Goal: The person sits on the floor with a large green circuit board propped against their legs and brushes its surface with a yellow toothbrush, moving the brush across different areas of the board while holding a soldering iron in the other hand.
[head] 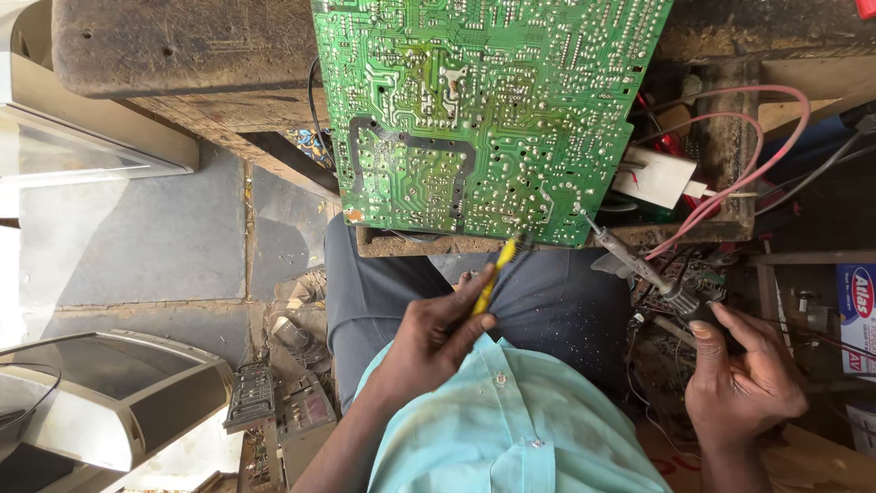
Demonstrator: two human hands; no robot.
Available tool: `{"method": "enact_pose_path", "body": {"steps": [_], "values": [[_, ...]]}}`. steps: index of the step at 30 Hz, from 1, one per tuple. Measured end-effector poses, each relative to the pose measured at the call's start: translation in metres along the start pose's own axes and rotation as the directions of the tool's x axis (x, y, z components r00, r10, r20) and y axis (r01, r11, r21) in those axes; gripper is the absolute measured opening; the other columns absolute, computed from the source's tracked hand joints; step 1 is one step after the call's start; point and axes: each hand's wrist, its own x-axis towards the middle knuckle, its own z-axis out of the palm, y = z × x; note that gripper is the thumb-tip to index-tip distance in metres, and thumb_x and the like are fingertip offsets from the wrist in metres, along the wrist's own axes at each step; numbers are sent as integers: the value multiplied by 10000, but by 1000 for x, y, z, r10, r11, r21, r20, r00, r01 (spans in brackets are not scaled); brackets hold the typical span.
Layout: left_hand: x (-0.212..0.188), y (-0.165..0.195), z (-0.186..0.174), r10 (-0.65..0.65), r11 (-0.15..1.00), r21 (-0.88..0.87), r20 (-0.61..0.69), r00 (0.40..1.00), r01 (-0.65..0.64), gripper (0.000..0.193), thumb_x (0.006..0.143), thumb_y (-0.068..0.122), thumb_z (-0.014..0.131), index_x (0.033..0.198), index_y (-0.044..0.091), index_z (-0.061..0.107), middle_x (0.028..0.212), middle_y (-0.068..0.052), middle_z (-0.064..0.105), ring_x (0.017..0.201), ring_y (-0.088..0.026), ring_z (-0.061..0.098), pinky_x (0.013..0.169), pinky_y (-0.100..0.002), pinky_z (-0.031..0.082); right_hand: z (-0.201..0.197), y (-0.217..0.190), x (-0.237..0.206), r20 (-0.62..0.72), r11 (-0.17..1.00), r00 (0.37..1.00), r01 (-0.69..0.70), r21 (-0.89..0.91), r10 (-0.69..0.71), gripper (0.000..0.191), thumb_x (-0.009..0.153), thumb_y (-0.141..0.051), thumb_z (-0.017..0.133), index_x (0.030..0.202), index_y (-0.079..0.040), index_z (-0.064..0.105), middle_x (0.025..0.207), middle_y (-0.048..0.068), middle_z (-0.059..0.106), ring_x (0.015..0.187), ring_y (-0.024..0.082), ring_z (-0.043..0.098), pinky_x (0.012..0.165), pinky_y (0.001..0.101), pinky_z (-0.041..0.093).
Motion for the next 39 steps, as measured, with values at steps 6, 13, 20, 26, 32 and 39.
{"method": "enact_pose_path", "body": {"steps": [6, 13, 20, 26, 32, 39], "values": [[-2, -7, -4, -264, 963, 51, 12, 964, 263, 625, 955, 111, 720, 1537, 72, 495, 652, -188, 539, 576, -162, 488, 648, -321, 498, 2, 0, 2, 16, 1000, 1000, 7, 7, -7, 171, 1033, 70, 787, 1191, 82, 723, 1137, 183, 737, 1048, 226, 724, 925, 276, 580], [-1, -12, 0, -46, 999, 23, -8, 999, 47, 602, 1006, 102, 697, 1559, 50, 465, 911, -236, 695, 792, -160, 689, 1081, -346, 514, 5, -3, 3, 14, 1000, 1000, -14, 24, 14, 164, 1040, 52, 806, 1178, 73, 719, 1133, 182, 736, 1043, 222, 726, 907, 271, 584], [-1, -12, -1, -70, 997, 24, 4, 998, 70, 597, 994, 97, 693, 1547, 50, 473, 727, -196, 588, 681, -148, 619, 1171, -371, 468, 7, 8, 3, 61, 1000, 998, 29, -9, -28, 169, 1042, 79, 798, 1195, 67, 727, 1140, 182, 743, 1062, 222, 734, 921, 270, 591], [1, -10, 2, -42, 999, 16, -7, 999, 42, 589, 999, 92, 701, 1545, 46, 485, 748, -179, 609, 721, -152, 637, 1163, -372, 482, 9, 8, 6, 103, 1000, 995, -13, -7, 14, 179, 1052, 63, 803, 1215, 58, 729, 1150, 182, 747, 1061, 215, 742, 910, 267, 598], [5, -7, 6, 46, 998, 54, -32, 998, -44, 592, 999, 87, 711, 1542, 41, 483, 795, -168, 648, 724, -210, 685, 1134, -385, 494, 5, -2, 17, 127, 998, 991, 53, -42, -47, 182, 1043, 42, 826, 1198, 49, 730, 1155, 182, 745, 1057, 218, 747, 912, 276, 603], [23, -1, 21, 91, 973, 218, -84, 992, -71, 626, 981, 95, 746, 1547, 35, 485, 785, -130, 647, 626, -241, 626, 598, -388, 520, 7, 2, 21, 126, 999, 991, 38, -38, -33, 176, 1053, 22, 831, 1200, 36, 736, 1152, 173, 747, 1057, 212, 744, 905, 271, 595]]}}
